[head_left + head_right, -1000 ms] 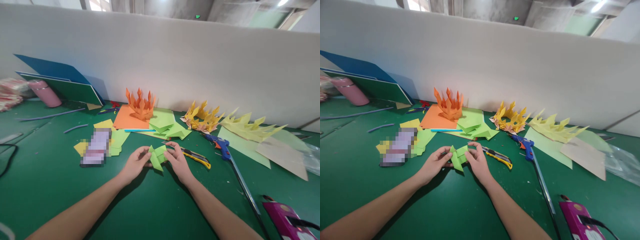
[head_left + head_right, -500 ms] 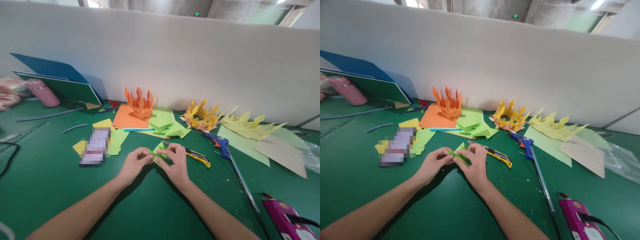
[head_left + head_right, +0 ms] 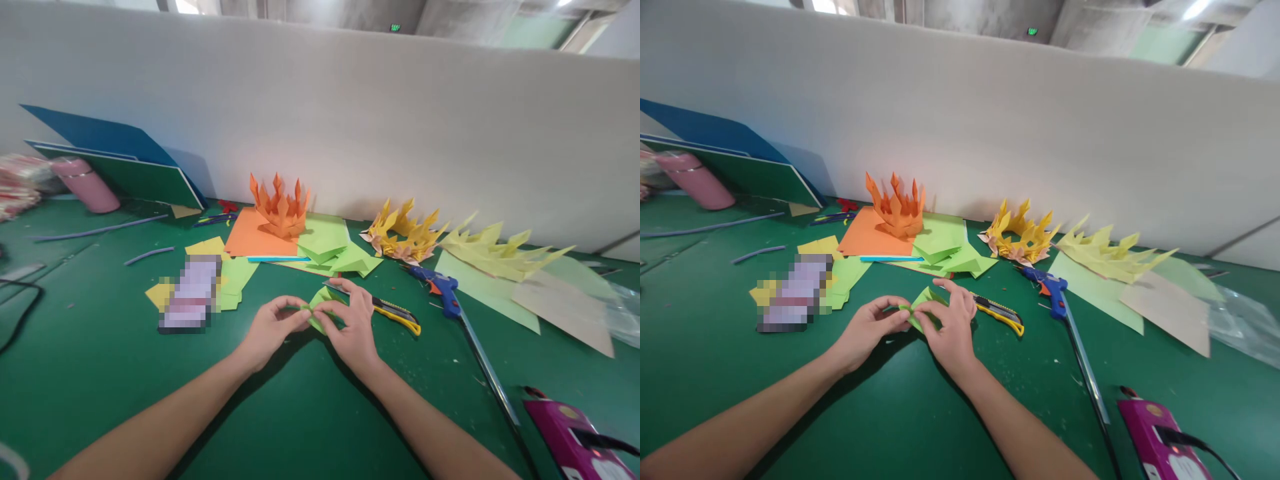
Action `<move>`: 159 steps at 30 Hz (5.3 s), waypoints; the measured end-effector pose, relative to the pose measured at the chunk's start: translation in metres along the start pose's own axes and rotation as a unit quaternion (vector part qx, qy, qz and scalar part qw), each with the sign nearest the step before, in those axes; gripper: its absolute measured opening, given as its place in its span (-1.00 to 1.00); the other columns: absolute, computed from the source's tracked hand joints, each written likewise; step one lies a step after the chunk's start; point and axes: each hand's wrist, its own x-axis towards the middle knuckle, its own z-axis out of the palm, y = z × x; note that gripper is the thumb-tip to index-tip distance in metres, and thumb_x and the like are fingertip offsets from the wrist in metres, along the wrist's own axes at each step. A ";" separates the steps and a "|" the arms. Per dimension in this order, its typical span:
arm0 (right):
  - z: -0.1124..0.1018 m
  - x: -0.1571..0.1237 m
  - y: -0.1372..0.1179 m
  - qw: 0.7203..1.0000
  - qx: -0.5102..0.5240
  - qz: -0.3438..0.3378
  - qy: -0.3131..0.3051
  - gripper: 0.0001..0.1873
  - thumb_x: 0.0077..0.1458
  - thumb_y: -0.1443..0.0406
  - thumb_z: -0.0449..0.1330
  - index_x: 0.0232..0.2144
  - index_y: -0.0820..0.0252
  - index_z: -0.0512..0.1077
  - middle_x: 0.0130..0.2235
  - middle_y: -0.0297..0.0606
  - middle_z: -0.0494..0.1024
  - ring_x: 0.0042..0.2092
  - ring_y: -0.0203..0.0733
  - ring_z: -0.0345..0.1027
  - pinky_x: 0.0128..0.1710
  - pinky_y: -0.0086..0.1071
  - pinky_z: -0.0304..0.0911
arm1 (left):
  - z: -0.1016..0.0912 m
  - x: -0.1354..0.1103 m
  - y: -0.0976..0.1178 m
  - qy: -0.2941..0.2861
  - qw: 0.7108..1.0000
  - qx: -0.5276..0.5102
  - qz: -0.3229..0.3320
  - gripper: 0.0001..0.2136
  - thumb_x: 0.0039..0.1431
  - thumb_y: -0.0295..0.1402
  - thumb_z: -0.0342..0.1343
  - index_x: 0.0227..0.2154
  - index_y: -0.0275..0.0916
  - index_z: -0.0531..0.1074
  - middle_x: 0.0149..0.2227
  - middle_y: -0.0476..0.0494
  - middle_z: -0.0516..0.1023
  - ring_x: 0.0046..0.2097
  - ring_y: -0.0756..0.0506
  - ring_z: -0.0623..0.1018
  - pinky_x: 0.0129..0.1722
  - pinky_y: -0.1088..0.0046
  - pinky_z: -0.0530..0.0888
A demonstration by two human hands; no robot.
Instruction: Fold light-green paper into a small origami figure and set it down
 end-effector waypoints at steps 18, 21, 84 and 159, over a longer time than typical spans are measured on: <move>0.000 -0.001 0.000 0.999 -0.033 -0.011 -0.015 -0.87 0.03 0.35 0.20 -0.52 0.05 0.48 -0.05 -0.25 0.37 -0.02 0.00 0.14 -0.04 -0.05 0.01 | -0.004 0.004 0.002 0.029 0.995 0.078 0.056 -0.77 -0.21 -0.24 0.27 -0.48 -0.27 0.47 -0.52 0.04 0.45 -0.46 0.04 0.41 -0.39 0.51 0.37; 0.001 -0.002 0.001 0.999 -0.029 -0.009 -0.016 -0.88 0.03 0.34 0.21 -0.51 0.05 0.48 -0.05 -0.25 0.37 -0.02 0.00 0.13 -0.04 -0.05 0.02 | -0.005 0.005 0.001 0.040 0.996 0.073 0.045 -0.76 -0.24 -0.22 0.28 -0.54 -0.27 0.45 -0.54 0.03 0.45 -0.47 0.03 0.41 -0.38 0.49 0.38; 0.003 0.000 -0.002 1.000 -0.022 0.003 0.001 -0.92 0.00 0.27 0.22 -0.51 0.08 0.50 -0.12 -0.21 0.37 -0.06 -0.02 0.19 -0.08 -0.12 0.03 | -0.001 0.002 -0.005 0.045 0.979 0.114 0.163 -0.82 -0.15 -0.35 0.19 -0.44 -0.22 0.34 -0.44 0.01 0.45 -0.35 -0.01 0.50 -0.36 0.51 0.45; 0.005 0.002 0.007 0.943 0.247 0.185 -0.125 -0.74 -0.06 0.23 0.16 -0.28 0.15 0.51 -0.26 -0.21 0.56 -0.24 -0.12 0.38 -0.12 -0.21 0.25 | 0.000 -0.001 0.002 0.009 0.999 0.032 0.011 -0.53 -0.27 -0.36 0.30 -0.22 -0.21 0.30 -0.42 0.03 0.48 -0.39 0.00 0.47 -0.39 0.53 0.37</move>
